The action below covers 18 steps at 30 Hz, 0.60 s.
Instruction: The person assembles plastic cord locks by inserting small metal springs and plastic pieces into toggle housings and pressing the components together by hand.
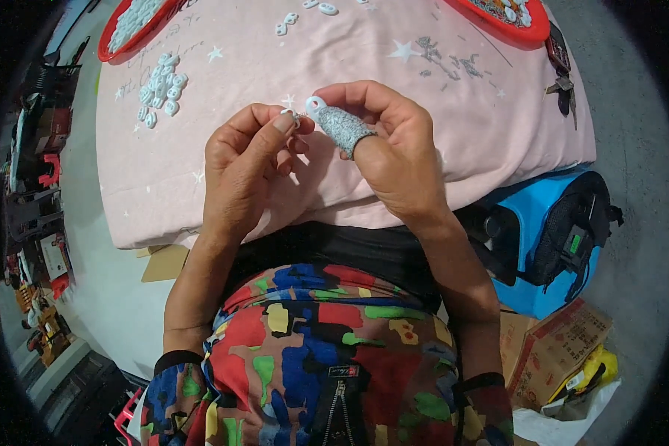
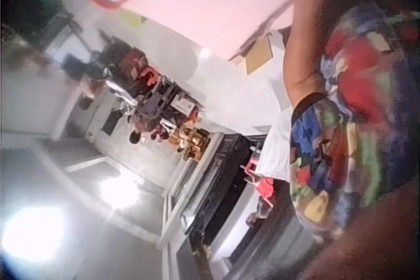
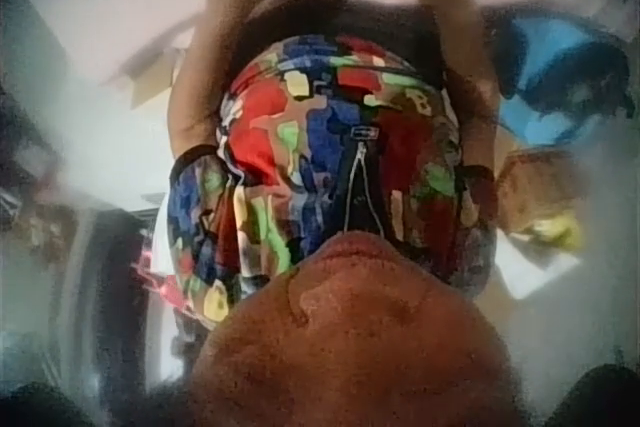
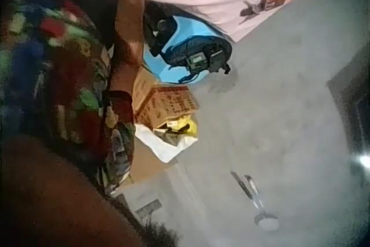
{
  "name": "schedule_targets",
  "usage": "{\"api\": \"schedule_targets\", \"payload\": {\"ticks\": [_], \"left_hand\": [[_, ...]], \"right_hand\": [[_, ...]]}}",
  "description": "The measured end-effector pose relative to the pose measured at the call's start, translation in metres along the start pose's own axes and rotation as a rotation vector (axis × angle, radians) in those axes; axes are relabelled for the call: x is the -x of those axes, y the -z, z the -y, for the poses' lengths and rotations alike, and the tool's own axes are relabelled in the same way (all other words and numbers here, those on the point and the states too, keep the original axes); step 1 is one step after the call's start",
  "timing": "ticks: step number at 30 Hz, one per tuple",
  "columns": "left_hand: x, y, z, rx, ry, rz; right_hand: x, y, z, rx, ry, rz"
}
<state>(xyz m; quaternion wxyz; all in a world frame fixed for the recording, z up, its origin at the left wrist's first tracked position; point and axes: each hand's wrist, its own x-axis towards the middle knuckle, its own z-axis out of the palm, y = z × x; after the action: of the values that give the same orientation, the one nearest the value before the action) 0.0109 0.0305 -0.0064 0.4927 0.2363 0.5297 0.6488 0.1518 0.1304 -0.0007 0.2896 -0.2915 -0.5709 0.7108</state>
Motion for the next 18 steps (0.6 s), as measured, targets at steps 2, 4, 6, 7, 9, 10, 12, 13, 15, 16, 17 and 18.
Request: {"api": "schedule_targets", "payload": {"ticks": [2, 4, 6, 7, 9, 10, 12, 13, 15, 16, 17, 18], "left_hand": [[-0.0002, 0.0005, 0.0003, -0.004, -0.003, -0.001], [-0.0002, 0.0007, 0.0007, -0.007, -0.005, 0.000], [0.0004, 0.0006, 0.0001, -0.017, -0.008, 0.005], [0.0003, 0.0006, -0.0001, -0.017, -0.008, 0.005], [0.0005, 0.0012, -0.0002, -0.013, -0.011, 0.005], [0.0008, 0.0012, -0.0004, -0.013, -0.011, 0.005], [0.0011, 0.0009, -0.0006, -0.014, -0.012, 0.001], [0.0011, 0.0008, -0.0007, -0.014, -0.012, 0.001], [0.0007, 0.0004, -0.0008, -0.025, -0.017, 0.003], [0.0002, 0.0004, -0.0002, -0.024, -0.016, 0.005], [0.0001, 0.0012, 0.0007, -0.022, -0.032, 0.007], [0.0001, 0.0019, 0.0013, -0.020, -0.047, 0.009]], "right_hand": [[0.0001, -0.0001, -0.0014, 0.004, 0.015, 0.007], [0.0003, 0.0001, -0.0023, 0.009, 0.031, 0.012], [0.0001, 0.0000, -0.0026, 0.008, 0.057, 0.014], [-0.0001, 0.0002, -0.0021, 0.008, 0.056, 0.014], [-0.0006, 0.0004, -0.0007, 0.008, 0.047, 0.022], [-0.0005, 0.0003, -0.0005, 0.008, 0.047, 0.023], [-0.0001, 0.0003, -0.0004, 0.003, 0.060, 0.041], [-0.0003, 0.0004, -0.0008, 0.003, 0.060, 0.041], [-0.0005, 0.0009, -0.0011, 0.036, 0.074, 0.045], [-0.0005, 0.0013, -0.0011, 0.036, 0.073, 0.044], [-0.0006, 0.0013, -0.0011, 0.020, 0.064, 0.052], [-0.0007, 0.0013, -0.0011, 0.003, 0.055, 0.060]]}}
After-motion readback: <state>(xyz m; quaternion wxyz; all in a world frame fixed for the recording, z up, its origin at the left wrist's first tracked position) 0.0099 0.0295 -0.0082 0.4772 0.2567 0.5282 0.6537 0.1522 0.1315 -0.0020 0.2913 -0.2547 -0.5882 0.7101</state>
